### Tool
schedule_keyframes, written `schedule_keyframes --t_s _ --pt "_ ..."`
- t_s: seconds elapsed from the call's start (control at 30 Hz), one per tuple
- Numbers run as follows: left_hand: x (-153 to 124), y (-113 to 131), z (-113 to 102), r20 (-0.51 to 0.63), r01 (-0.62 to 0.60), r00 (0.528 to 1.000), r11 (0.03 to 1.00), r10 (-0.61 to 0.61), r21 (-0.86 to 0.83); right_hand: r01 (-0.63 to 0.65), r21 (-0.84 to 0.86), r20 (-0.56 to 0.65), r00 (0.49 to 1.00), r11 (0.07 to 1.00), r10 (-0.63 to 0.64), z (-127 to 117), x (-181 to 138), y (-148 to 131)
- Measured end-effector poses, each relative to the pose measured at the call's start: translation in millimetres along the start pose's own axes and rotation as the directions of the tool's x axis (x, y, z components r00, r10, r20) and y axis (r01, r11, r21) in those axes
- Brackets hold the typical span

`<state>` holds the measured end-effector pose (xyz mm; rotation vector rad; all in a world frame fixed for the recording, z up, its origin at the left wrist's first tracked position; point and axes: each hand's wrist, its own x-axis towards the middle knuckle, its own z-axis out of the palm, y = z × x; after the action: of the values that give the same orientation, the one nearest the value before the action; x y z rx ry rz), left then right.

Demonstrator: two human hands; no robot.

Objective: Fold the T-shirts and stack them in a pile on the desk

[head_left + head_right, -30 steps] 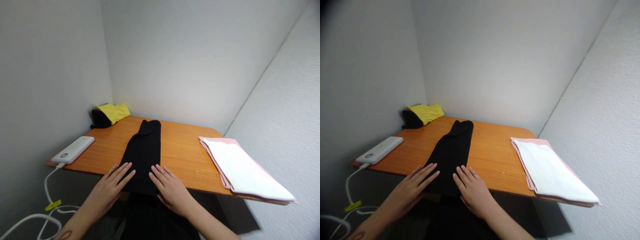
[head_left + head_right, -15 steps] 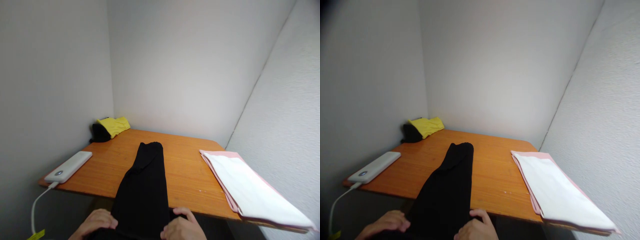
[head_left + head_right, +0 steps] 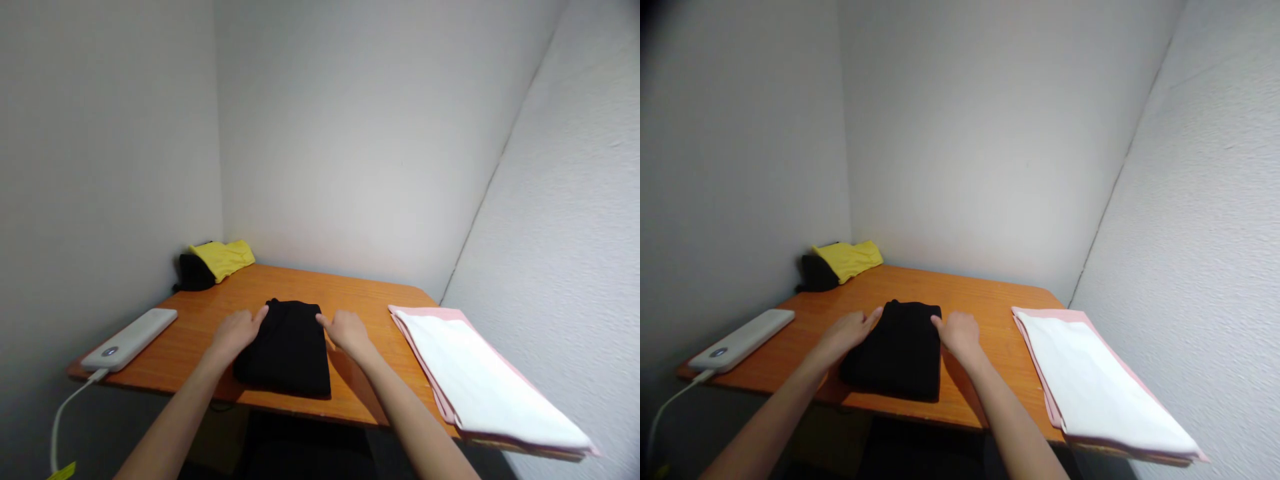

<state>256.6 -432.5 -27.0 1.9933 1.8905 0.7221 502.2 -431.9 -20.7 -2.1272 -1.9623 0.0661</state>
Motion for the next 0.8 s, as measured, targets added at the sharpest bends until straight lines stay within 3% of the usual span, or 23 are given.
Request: schedule_keyframes --t_s 0.1,0.2,0.33,0.5,0.63,0.8 --pt "-1 -14 18 0.109 0.063 0.992 0.995 -0.072 0.083 0.039 -0.044 0.097 0.995 0.998 -0.035 31 -16 6" --pt "2 -17 24 0.125 0.062 0.989 0.987 -0.081 0.146 0.054 -0.012 0.067 0.996 0.998 -0.053 46 -26 4" --pt "-1 -9 19 0.082 0.035 0.995 0.971 -0.056 0.237 0.071 -0.011 0.007 0.997 0.997 -0.071 49 -31 1" --pt "-45 0 18 -0.051 0.021 0.999 0.923 -0.002 0.384 0.071 -0.006 -0.005 0.997 0.997 -0.071 49 -36 4" --pt "-74 -13 23 -0.112 0.025 0.993 0.903 0.026 0.43 0.078 -0.019 -0.004 0.997 0.997 -0.078 50 -37 4" --pt "-65 -37 13 -0.1 0.126 0.99 0.925 -0.097 0.359 0.088 -0.068 0.001 0.996 0.994 -0.089 49 -36 3"
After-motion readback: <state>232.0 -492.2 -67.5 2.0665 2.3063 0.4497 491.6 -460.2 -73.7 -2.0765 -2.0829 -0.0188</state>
